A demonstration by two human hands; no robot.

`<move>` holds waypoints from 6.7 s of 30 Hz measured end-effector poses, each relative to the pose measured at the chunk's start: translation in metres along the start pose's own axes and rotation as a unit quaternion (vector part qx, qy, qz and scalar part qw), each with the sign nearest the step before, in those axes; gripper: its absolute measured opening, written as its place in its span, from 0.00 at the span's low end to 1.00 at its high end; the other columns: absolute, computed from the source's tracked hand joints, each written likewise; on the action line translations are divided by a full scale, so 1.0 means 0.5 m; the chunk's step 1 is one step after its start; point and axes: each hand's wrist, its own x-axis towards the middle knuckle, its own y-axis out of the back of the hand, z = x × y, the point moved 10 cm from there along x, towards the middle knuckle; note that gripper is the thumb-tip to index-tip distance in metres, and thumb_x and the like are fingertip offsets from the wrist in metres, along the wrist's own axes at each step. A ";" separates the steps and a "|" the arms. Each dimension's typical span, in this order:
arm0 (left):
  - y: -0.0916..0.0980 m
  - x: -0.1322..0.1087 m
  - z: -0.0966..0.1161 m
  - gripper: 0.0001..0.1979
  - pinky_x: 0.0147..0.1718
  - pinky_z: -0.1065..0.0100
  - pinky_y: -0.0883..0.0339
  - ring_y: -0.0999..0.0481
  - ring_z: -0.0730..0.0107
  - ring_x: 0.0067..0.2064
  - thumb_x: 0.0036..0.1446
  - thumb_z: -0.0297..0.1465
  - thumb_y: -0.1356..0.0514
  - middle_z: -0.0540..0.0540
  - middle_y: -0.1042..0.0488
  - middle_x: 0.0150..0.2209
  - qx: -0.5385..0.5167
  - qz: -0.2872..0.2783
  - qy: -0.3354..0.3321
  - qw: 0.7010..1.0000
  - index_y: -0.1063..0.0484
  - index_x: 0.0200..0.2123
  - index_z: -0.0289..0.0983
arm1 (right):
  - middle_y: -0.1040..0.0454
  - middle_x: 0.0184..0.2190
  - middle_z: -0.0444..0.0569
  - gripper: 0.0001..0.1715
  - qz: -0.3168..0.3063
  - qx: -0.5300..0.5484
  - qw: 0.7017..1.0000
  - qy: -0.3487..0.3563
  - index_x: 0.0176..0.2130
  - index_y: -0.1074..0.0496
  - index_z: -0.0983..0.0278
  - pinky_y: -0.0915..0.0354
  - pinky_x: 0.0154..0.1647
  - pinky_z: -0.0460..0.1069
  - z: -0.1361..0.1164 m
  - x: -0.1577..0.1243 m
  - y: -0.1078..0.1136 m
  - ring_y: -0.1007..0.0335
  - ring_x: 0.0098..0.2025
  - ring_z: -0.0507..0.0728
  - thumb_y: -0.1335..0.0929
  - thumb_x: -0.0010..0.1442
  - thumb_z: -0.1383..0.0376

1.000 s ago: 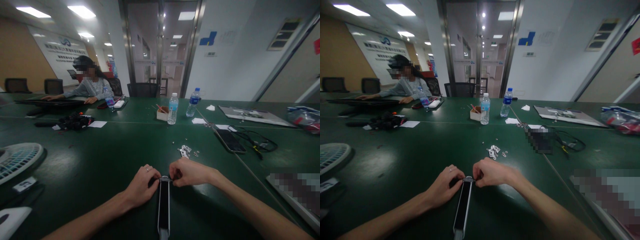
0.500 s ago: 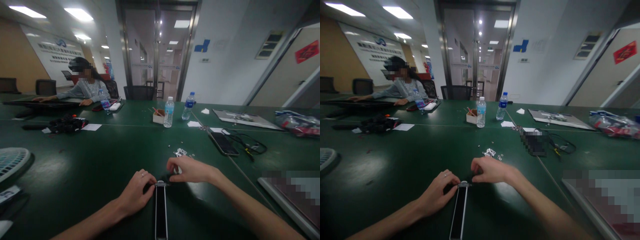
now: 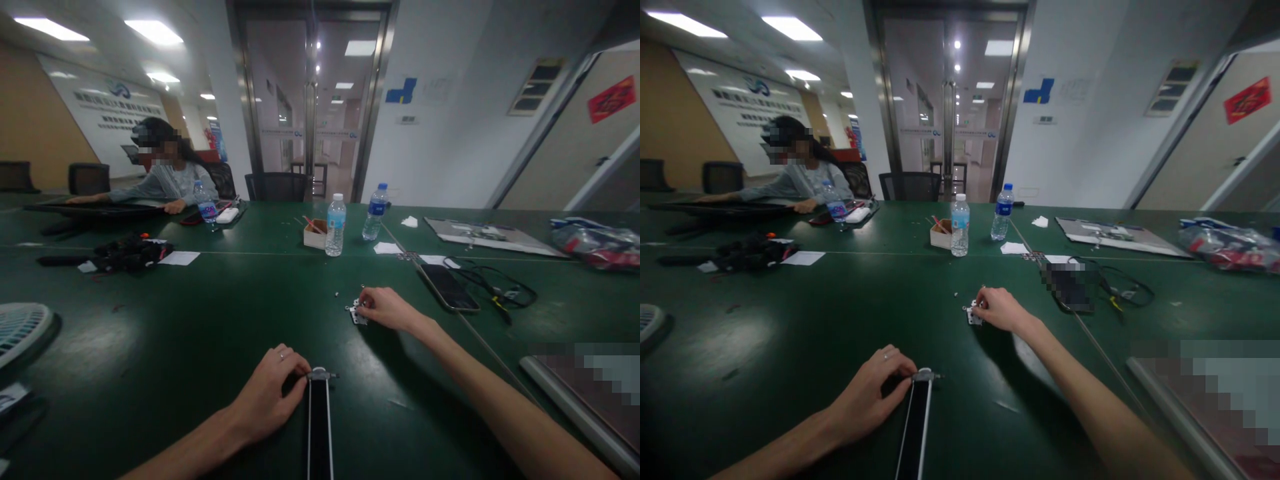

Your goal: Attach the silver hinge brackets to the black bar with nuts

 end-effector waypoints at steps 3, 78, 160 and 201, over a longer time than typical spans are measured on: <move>0.001 0.001 0.000 0.09 0.41 0.62 0.35 0.31 0.64 0.40 0.58 0.23 0.46 0.48 0.28 0.37 0.000 0.010 -0.004 1.000 0.29 0.38 0.37 | 0.22 0.31 0.48 0.08 0.003 0.016 1.000 -0.020 0.35 0.25 0.66 0.39 0.31 0.44 0.002 0.003 -0.002 0.27 0.33 0.54 0.33 0.56 0.65; 0.000 0.001 -0.001 0.09 0.41 0.62 0.36 0.31 0.64 0.39 0.58 0.24 0.47 0.48 0.28 0.37 -0.017 0.014 -0.007 1.000 0.29 0.38 0.39 | 0.25 0.30 0.47 0.08 0.043 0.035 0.998 -0.028 0.36 0.26 0.66 0.39 0.34 0.45 0.111 0.073 0.039 0.30 0.33 0.53 0.34 0.56 0.66; 0.000 0.000 -0.002 0.09 0.42 0.62 0.37 0.32 0.65 0.38 0.56 0.22 0.46 0.49 0.28 0.35 0.000 0.033 -0.012 0.999 0.29 0.37 0.38 | 0.23 0.33 0.47 0.11 -0.056 0.024 0.998 -0.015 0.39 0.25 0.66 0.36 0.34 0.42 0.130 0.119 -0.002 0.27 0.35 0.53 0.31 0.53 0.67; 0.002 -0.002 -0.002 0.08 0.42 0.63 0.37 0.32 0.65 0.38 0.56 0.22 0.45 0.49 0.29 0.36 0.001 0.030 -0.001 1.000 0.29 0.37 0.38 | 0.22 0.32 0.46 0.13 -0.155 -0.026 0.984 -0.081 0.34 0.21 0.64 0.39 0.29 0.43 0.146 0.145 -0.030 0.27 0.34 0.54 0.30 0.48 0.61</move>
